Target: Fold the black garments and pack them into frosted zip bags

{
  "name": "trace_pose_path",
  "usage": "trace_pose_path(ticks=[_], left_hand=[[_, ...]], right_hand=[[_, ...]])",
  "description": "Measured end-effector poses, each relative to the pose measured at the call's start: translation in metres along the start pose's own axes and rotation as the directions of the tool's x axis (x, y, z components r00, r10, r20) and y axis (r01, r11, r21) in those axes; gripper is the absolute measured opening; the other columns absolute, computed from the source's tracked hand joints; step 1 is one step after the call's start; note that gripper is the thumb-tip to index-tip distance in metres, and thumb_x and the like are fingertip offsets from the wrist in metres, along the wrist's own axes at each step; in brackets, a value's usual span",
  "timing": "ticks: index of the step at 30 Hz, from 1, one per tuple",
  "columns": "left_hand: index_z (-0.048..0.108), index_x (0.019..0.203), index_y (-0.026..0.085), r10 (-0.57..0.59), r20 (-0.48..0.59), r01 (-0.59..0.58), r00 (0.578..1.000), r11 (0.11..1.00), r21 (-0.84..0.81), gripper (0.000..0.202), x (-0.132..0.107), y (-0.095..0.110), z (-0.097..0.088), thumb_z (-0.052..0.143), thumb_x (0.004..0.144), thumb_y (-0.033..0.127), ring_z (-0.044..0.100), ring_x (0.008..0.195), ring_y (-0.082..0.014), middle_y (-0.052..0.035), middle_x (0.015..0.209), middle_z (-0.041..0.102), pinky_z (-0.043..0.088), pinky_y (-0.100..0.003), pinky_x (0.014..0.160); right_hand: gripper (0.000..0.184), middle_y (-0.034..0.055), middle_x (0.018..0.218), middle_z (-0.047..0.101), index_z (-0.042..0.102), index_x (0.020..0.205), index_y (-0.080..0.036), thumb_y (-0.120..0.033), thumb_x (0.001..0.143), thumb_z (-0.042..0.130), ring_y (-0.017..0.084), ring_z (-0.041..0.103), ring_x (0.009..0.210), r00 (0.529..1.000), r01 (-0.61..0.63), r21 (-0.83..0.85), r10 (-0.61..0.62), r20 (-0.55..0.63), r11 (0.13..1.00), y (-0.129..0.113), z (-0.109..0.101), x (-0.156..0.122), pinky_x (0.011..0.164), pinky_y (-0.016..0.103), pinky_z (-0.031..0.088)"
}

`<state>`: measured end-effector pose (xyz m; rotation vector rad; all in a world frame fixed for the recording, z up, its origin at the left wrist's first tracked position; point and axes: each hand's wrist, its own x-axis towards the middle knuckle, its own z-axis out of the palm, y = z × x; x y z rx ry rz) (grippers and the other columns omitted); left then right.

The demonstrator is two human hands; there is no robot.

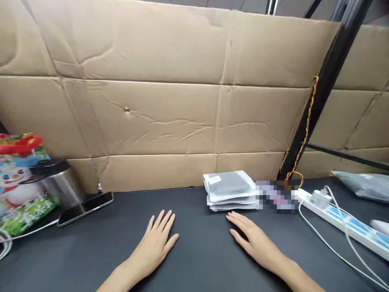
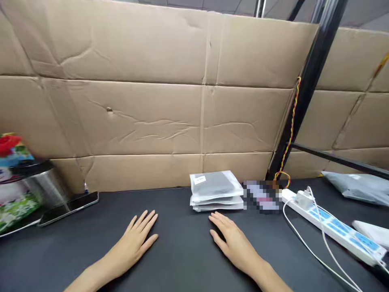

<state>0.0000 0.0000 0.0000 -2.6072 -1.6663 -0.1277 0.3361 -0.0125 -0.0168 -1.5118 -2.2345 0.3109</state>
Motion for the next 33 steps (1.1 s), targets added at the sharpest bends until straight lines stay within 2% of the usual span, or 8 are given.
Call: trace_pose_path(ticks=[7, 13, 19, 27, 33], left_hand=[[0.027, 0.145, 0.018, 0.044, -0.064, -0.045, 0.997, 0.999, -0.008, 0.057, -0.003, -0.008, 0.007, 0.028, 0.098, 0.048, 0.018, 0.139, -0.0297, -0.0072, 0.150, 0.026, 0.023, -0.053, 0.109], [0.027, 0.145, 0.021, 0.083, -0.161, -0.085, 0.983, 0.996, -0.007, 0.054, -0.002, -0.012, 0.016, 0.032, 0.098, 0.046, 0.023, 0.137, -0.0307, -0.0070, 0.149, 0.031, 0.026, -0.054, 0.107], [0.027, 0.146, 0.018, 0.067, -0.111, -0.068, 0.992, 0.998, -0.003, 0.056, -0.002, -0.011, 0.013, 0.028, 0.098, 0.048, 0.022, 0.138, -0.0303, -0.0076, 0.150, 0.028, 0.025, -0.053, 0.108], [0.027, 0.146, 0.023, 0.084, -0.168, -0.084, 0.982, 0.996, 0.004, 0.053, -0.003, -0.012, 0.016, 0.032, 0.098, 0.046, 0.024, 0.137, -0.0303, -0.0068, 0.148, 0.033, 0.027, -0.053, 0.107], [0.028, 0.145, 0.020, 0.066, -0.123, -0.066, 0.990, 0.998, 0.006, 0.055, -0.002, -0.012, 0.015, 0.029, 0.098, 0.048, 0.022, 0.138, -0.0297, -0.0069, 0.149, 0.029, 0.025, -0.052, 0.108]], right_hand=[[0.047, 0.0001, 0.144, 0.040, 0.044, 0.136, -0.028, -0.048, 0.094, 0.036, 0.020, 0.034, 0.133, 1.000, 0.010, 0.024, -0.010, -0.018, 1.000, -0.001, -0.003, 0.000, 0.111, 0.038, 0.029], [0.047, 0.0007, 0.144, 0.040, 0.044, 0.136, -0.028, -0.048, 0.094, 0.036, 0.020, 0.034, 0.133, 1.000, 0.011, 0.019, -0.011, -0.012, 1.000, -0.002, -0.004, 0.001, 0.111, 0.038, 0.029], [0.047, 0.0001, 0.145, 0.039, 0.043, 0.136, -0.029, -0.048, 0.094, 0.035, 0.019, 0.033, 0.134, 1.000, 0.020, 0.004, -0.019, -0.012, 1.000, 0.000, -0.002, 0.000, 0.111, 0.038, 0.030], [0.046, 0.0012, 0.143, 0.042, 0.044, 0.135, -0.029, -0.046, 0.094, 0.038, 0.021, 0.036, 0.132, 0.998, 0.040, 0.010, -0.040, -0.039, 0.999, 0.002, -0.001, 0.000, 0.110, 0.040, 0.032], [0.046, 0.0005, 0.143, 0.041, 0.044, 0.135, -0.029, -0.046, 0.094, 0.038, 0.020, 0.034, 0.133, 0.999, 0.030, 0.024, -0.030, -0.028, 0.999, -0.002, -0.004, 0.001, 0.111, 0.039, 0.030]])
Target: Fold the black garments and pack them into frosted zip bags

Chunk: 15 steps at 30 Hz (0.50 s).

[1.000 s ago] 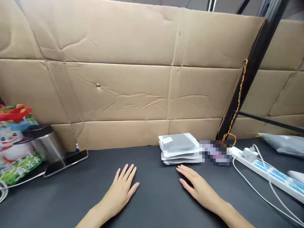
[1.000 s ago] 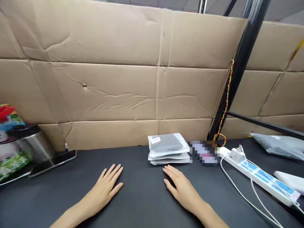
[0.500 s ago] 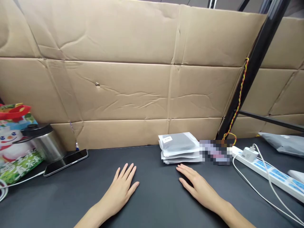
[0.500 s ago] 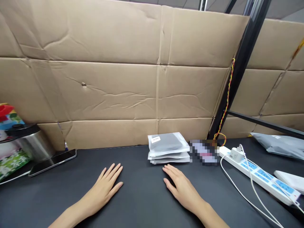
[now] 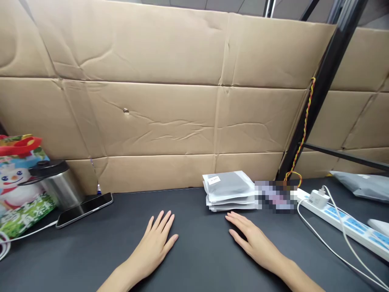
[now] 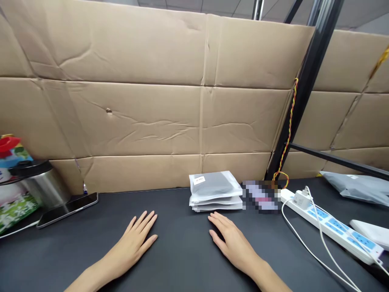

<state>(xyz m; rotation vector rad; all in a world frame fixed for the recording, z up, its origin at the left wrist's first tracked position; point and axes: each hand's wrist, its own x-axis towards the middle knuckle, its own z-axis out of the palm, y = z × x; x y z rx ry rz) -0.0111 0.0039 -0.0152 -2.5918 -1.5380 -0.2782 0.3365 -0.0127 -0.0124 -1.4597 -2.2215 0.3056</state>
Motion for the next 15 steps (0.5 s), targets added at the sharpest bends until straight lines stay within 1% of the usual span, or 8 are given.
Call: trace_pose_path(ticks=[6, 9, 11, 12, 14, 15], left_hand=[[0.027, 0.145, 0.021, -0.002, -0.005, 0.002, 1.000, 1.000, -0.003, 0.055, 0.000, 0.001, -0.001, 0.029, 0.098, 0.048, 0.023, 0.138, -0.0295, -0.0068, 0.150, 0.029, 0.025, -0.052, 0.108], [0.028, 0.145, 0.021, -0.012, -0.004, 0.012, 1.000, 1.000, -0.010, 0.055, 0.000, 0.001, -0.001, 0.030, 0.098, 0.048, 0.022, 0.138, -0.0295, -0.0069, 0.149, 0.030, 0.025, -0.052, 0.109], [0.029, 0.145, 0.021, -0.013, -0.010, 0.013, 1.000, 1.000, -0.017, 0.054, 0.000, 0.001, -0.001, 0.031, 0.098, 0.047, 0.023, 0.138, -0.0296, -0.0072, 0.149, 0.031, 0.025, -0.053, 0.108], [0.029, 0.145, 0.021, -0.011, -0.013, 0.011, 1.000, 1.000, -0.021, 0.054, 0.000, 0.001, -0.001, 0.031, 0.098, 0.047, 0.023, 0.138, -0.0296, -0.0074, 0.149, 0.031, 0.025, -0.053, 0.108], [0.029, 0.145, 0.022, -0.005, -0.018, 0.004, 1.000, 1.000, -0.029, 0.053, 0.000, 0.001, -0.001, 0.031, 0.098, 0.047, 0.022, 0.138, -0.0295, -0.0076, 0.149, 0.031, 0.024, -0.053, 0.108], [0.029, 0.145, 0.022, -0.002, -0.021, 0.001, 1.000, 0.999, -0.032, 0.053, 0.000, 0.001, -0.001, 0.031, 0.098, 0.047, 0.022, 0.138, -0.0295, -0.0077, 0.149, 0.031, 0.025, -0.053, 0.108]], right_hand=[[0.044, 0.0012, 0.142, 0.043, 0.045, 0.135, -0.029, -0.044, 0.094, 0.039, 0.021, 0.037, 0.132, 1.000, 0.020, -0.002, -0.020, -0.020, 1.000, 0.000, 0.001, -0.001, 0.109, 0.040, 0.033], [0.037, 0.0031, 0.132, 0.055, 0.053, 0.127, -0.027, -0.039, 0.094, 0.042, 0.022, 0.048, 0.123, 0.991, 0.075, -0.017, -0.076, -0.106, 0.997, 0.000, 0.000, 0.000, 0.104, 0.040, 0.040], [0.031, 0.0041, 0.120, 0.063, 0.059, 0.119, -0.026, -0.034, 0.094, 0.043, 0.021, 0.056, 0.114, 0.965, 0.141, -0.045, -0.147, -0.219, 0.989, -0.002, -0.005, 0.005, 0.099, 0.039, 0.045], [0.029, 0.0044, 0.115, 0.065, 0.060, 0.116, -0.025, -0.032, 0.094, 0.043, 0.021, 0.058, 0.110, 0.940, 0.173, -0.070, -0.186, -0.285, 0.982, -0.004, -0.009, 0.009, 0.096, 0.038, 0.047], [0.028, 0.0054, 0.115, 0.065, 0.058, 0.118, -0.024, -0.028, 0.093, 0.044, 0.022, 0.057, 0.111, 0.886, 0.219, -0.143, -0.258, -0.386, 0.965, -0.007, -0.019, 0.021, 0.096, 0.040, 0.046], [0.030, 0.0058, 0.117, 0.064, 0.056, 0.120, -0.024, -0.026, 0.093, 0.044, 0.022, 0.055, 0.114, 0.863, 0.232, -0.183, -0.288, -0.414, 0.956, -0.009, -0.024, 0.029, 0.098, 0.041, 0.044]])
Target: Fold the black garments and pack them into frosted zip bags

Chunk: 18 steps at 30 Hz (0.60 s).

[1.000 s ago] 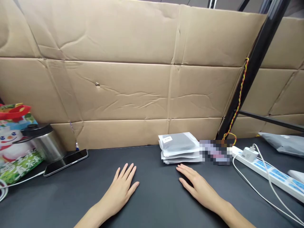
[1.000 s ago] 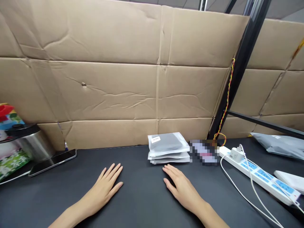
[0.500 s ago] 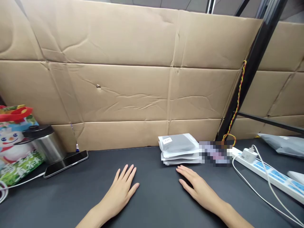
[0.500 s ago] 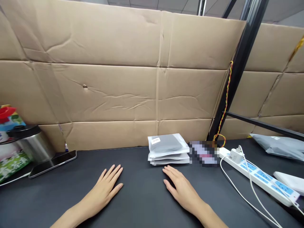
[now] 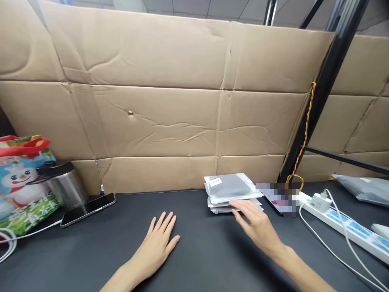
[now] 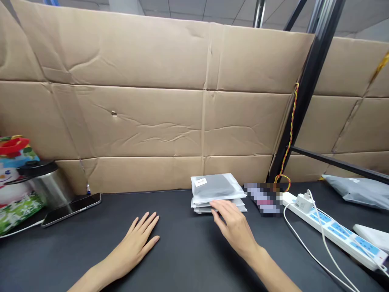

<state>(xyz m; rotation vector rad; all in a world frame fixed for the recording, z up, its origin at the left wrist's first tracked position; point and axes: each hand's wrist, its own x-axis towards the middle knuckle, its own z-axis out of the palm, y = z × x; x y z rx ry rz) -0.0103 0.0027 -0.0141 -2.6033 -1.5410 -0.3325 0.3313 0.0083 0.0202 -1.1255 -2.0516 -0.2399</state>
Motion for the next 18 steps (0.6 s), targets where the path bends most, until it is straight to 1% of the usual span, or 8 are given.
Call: trace_pose_path(ticks=[2, 5, 9, 11, 14, 16, 18], left_hand=[[0.029, 0.145, 0.022, 0.000, -0.005, 0.000, 1.000, 1.000, -0.004, 0.053, 0.000, 0.000, 0.000, 0.031, 0.098, 0.047, 0.022, 0.138, -0.0296, -0.0079, 0.149, 0.031, 0.025, -0.053, 0.108], [0.030, 0.144, 0.021, 0.001, -0.017, -0.001, 1.000, 1.000, -0.009, 0.053, 0.000, 0.000, 0.000, 0.032, 0.098, 0.047, 0.024, 0.137, -0.0303, -0.0087, 0.148, 0.032, 0.026, -0.054, 0.107], [0.031, 0.144, 0.022, 0.008, -0.040, -0.009, 0.999, 1.000, -0.015, 0.052, -0.001, -0.001, 0.001, 0.033, 0.098, 0.046, 0.025, 0.137, -0.0304, -0.0089, 0.148, 0.034, 0.027, -0.055, 0.107], [0.032, 0.144, 0.021, 0.004, -0.027, -0.005, 1.000, 1.000, -0.021, 0.053, -0.002, -0.001, 0.000, 0.033, 0.098, 0.046, 0.024, 0.137, -0.0307, -0.0092, 0.148, 0.034, 0.027, -0.055, 0.107], [0.028, 0.145, 0.020, 0.002, -0.020, -0.003, 1.000, 0.999, -0.037, 0.054, -0.002, 0.002, -0.005, 0.033, 0.098, 0.045, 0.024, 0.137, -0.0305, -0.0100, 0.148, 0.032, 0.028, -0.056, 0.106], [0.018, 0.148, 0.021, 0.023, -0.072, -0.027, 0.997, 0.998, -0.049, 0.056, -0.001, 0.008, -0.013, 0.034, 0.099, 0.041, 0.024, 0.137, -0.0285, -0.0101, 0.150, 0.029, 0.028, -0.054, 0.107], [0.006, 0.149, 0.021, 0.068, -0.159, -0.077, 0.985, 0.996, -0.049, 0.061, 0.002, 0.016, -0.024, 0.037, 0.099, 0.037, 0.022, 0.138, -0.0262, -0.0100, 0.152, 0.024, 0.025, -0.052, 0.109]], right_hand=[[0.035, 0.0061, 0.125, 0.059, 0.051, 0.127, -0.024, -0.023, 0.092, 0.044, 0.023, 0.048, 0.122, 0.999, 0.048, -0.060, -0.049, -0.014, 0.997, 0.002, 0.000, 0.018, 0.102, 0.044, 0.039], [0.043, 0.0055, 0.135, 0.051, 0.045, 0.132, -0.024, -0.023, 0.090, 0.044, 0.025, 0.037, 0.131, 0.995, 0.094, -0.118, -0.090, 0.039, 0.989, 0.005, 0.007, 0.038, 0.108, 0.051, 0.030], [0.044, 0.0045, 0.136, 0.050, 0.046, 0.132, -0.024, -0.022, 0.088, 0.045, 0.025, 0.034, 0.133, 0.994, 0.087, -0.147, -0.077, 0.076, 0.985, 0.009, 0.020, 0.043, 0.110, 0.054, 0.023], [0.042, 0.0039, 0.134, 0.052, 0.046, 0.132, -0.025, -0.020, 0.090, 0.043, 0.024, 0.035, 0.132, 0.995, 0.089, -0.158, -0.080, 0.063, 0.983, 0.011, 0.025, 0.042, 0.110, 0.055, 0.023], [0.040, 0.0038, 0.131, 0.055, 0.046, 0.132, -0.025, -0.017, 0.093, 0.039, 0.023, 0.042, 0.128, 0.994, 0.109, -0.174, -0.110, 0.006, 0.979, 0.010, 0.028, 0.040, 0.108, 0.054, 0.028], [0.040, 0.0047, 0.129, 0.057, 0.047, 0.132, -0.023, -0.014, 0.094, 0.039, 0.022, 0.046, 0.125, 0.984, 0.169, -0.182, -0.176, -0.020, 0.969, 0.001, 0.029, 0.039, 0.107, 0.051, 0.032], [0.040, 0.0053, 0.127, 0.059, 0.048, 0.131, -0.020, -0.011, 0.092, 0.041, 0.022, 0.048, 0.122, 0.961, 0.266, -0.173, -0.274, -0.026, 0.948, -0.017, 0.029, 0.039, 0.106, 0.047, 0.035]])
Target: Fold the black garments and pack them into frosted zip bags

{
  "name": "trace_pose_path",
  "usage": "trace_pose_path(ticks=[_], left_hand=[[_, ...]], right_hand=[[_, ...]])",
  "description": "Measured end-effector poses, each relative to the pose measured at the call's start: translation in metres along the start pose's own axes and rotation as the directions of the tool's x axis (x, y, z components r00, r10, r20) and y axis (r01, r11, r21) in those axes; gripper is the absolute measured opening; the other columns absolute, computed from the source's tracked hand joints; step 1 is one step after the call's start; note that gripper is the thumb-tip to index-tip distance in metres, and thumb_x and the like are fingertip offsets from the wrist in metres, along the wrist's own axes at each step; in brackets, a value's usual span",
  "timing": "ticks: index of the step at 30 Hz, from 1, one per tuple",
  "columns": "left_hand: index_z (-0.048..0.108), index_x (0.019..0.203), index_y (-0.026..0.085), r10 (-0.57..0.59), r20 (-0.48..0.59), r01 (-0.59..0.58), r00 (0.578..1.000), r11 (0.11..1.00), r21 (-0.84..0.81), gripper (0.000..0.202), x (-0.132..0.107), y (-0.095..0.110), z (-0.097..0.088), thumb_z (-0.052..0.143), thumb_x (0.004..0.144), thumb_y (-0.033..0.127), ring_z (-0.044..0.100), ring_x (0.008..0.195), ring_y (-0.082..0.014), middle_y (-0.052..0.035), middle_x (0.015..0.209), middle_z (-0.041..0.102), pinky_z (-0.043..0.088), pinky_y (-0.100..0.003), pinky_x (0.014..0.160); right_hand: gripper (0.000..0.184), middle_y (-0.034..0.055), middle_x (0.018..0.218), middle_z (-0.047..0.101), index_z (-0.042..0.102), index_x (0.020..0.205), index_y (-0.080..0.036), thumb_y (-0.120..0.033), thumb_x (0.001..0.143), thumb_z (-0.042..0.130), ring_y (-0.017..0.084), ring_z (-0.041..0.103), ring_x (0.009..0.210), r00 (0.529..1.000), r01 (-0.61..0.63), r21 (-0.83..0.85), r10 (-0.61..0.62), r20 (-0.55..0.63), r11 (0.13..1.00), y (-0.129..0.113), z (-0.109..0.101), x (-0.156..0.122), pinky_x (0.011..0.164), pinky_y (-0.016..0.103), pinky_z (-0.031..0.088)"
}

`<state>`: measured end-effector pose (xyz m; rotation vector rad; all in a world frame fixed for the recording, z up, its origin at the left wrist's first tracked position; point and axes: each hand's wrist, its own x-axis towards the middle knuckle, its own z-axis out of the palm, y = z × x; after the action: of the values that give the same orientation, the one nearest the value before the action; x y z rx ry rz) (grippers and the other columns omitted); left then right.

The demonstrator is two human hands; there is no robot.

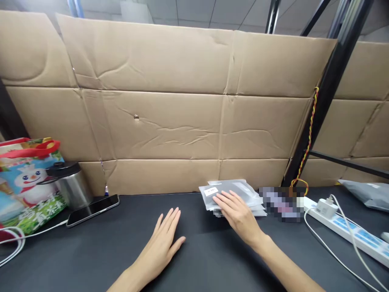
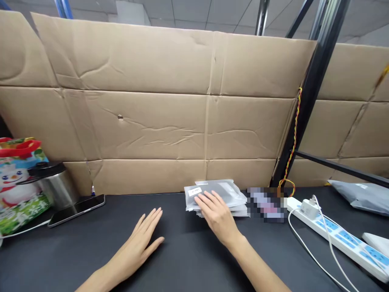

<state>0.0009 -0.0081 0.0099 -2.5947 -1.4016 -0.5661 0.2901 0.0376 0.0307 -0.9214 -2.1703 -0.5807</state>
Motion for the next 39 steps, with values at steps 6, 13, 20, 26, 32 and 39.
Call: trace_pose_path(ticks=[6, 13, 20, 26, 32, 39], left_hand=[[0.010, 0.149, 0.023, 0.184, -0.152, -0.184, 0.971, 0.983, 0.016, 0.056, 0.004, 0.014, -0.014, 0.034, 0.098, 0.020, 0.027, 0.136, -0.0254, -0.0079, 0.151, 0.028, 0.032, -0.045, 0.109], [0.027, 0.145, 0.027, 0.205, -0.170, -0.206, 0.964, 0.979, 0.011, 0.056, -0.023, -0.004, 0.003, 0.033, 0.092, 0.008, 0.054, 0.119, -0.0200, -0.0058, 0.135, 0.053, 0.047, -0.034, 0.098], [0.039, 0.140, 0.021, 0.152, -0.088, -0.157, 0.985, 0.986, -0.062, 0.048, -0.034, -0.003, -0.006, 0.041, 0.093, 0.016, 0.055, 0.118, -0.0220, -0.0074, 0.132, 0.056, 0.045, -0.033, 0.100], [0.038, 0.140, 0.025, 0.146, 0.000, -0.146, 0.989, 0.988, -0.047, 0.050, -0.034, -0.001, -0.006, 0.039, 0.092, 0.013, 0.053, 0.120, -0.0218, -0.0048, 0.134, 0.054, 0.045, -0.036, 0.100], [0.026, 0.146, 0.029, 0.131, 0.013, -0.131, 0.991, 0.991, -0.012, 0.063, -0.048, -0.019, -0.012, 0.037, 0.088, 0.008, 0.054, 0.119, -0.0213, -0.0023, 0.137, 0.050, 0.046, -0.035, 0.099], [0.018, 0.148, 0.029, 0.125, 0.020, -0.126, 0.992, 0.989, 0.076, 0.061, -0.060, -0.032, -0.006, 0.038, 0.092, 0.013, 0.052, 0.121, -0.0222, -0.0059, 0.139, 0.048, 0.046, -0.036, 0.099]], right_hand=[[0.034, 0.0061, 0.113, 0.067, 0.054, 0.123, -0.016, -0.011, 0.090, 0.047, 0.020, 0.056, 0.113, 0.976, 0.211, 0.117, -0.201, -0.087, 0.971, -0.065, 0.005, 0.015, 0.097, 0.038, 0.047], [0.023, 0.0091, 0.104, 0.069, 0.055, 0.112, -0.012, -0.015, 0.090, 0.046, 0.020, 0.061, 0.104, 0.979, 0.204, 0.259, -0.192, -0.072, 0.944, -0.088, 0.022, 0.011, 0.093, 0.035, 0.049], [0.011, 0.0027, 0.082, 0.066, 0.059, 0.092, -0.016, -0.020, 0.091, 0.049, 0.015, 0.060, 0.080, 0.963, 0.267, 0.276, -0.267, -0.037, 0.923, -0.118, 0.023, 0.017, 0.085, 0.030, 0.048], [0.018, -0.0004, 0.069, 0.060, 0.057, 0.081, -0.019, -0.010, 0.090, 0.044, 0.014, 0.054, 0.067, 0.924, 0.383, 0.141, -0.382, -0.036, 0.913, -0.114, 0.024, 0.014, 0.080, 0.029, 0.047], [0.022, -0.0001, 0.070, 0.059, 0.058, 0.082, -0.020, -0.008, 0.090, 0.041, 0.014, 0.055, 0.070, 0.958, 0.283, 0.083, -0.286, 0.026, 0.955, -0.059, 0.009, -0.007, 0.085, 0.033, 0.046], [0.022, 0.0022, 0.074, 0.059, 0.060, 0.086, -0.019, -0.006, 0.089, 0.042, 0.017, 0.054, 0.073, 0.972, 0.199, -0.023, -0.195, 0.129, 0.980, -0.024, 0.006, -0.023, 0.081, 0.037, 0.046]])
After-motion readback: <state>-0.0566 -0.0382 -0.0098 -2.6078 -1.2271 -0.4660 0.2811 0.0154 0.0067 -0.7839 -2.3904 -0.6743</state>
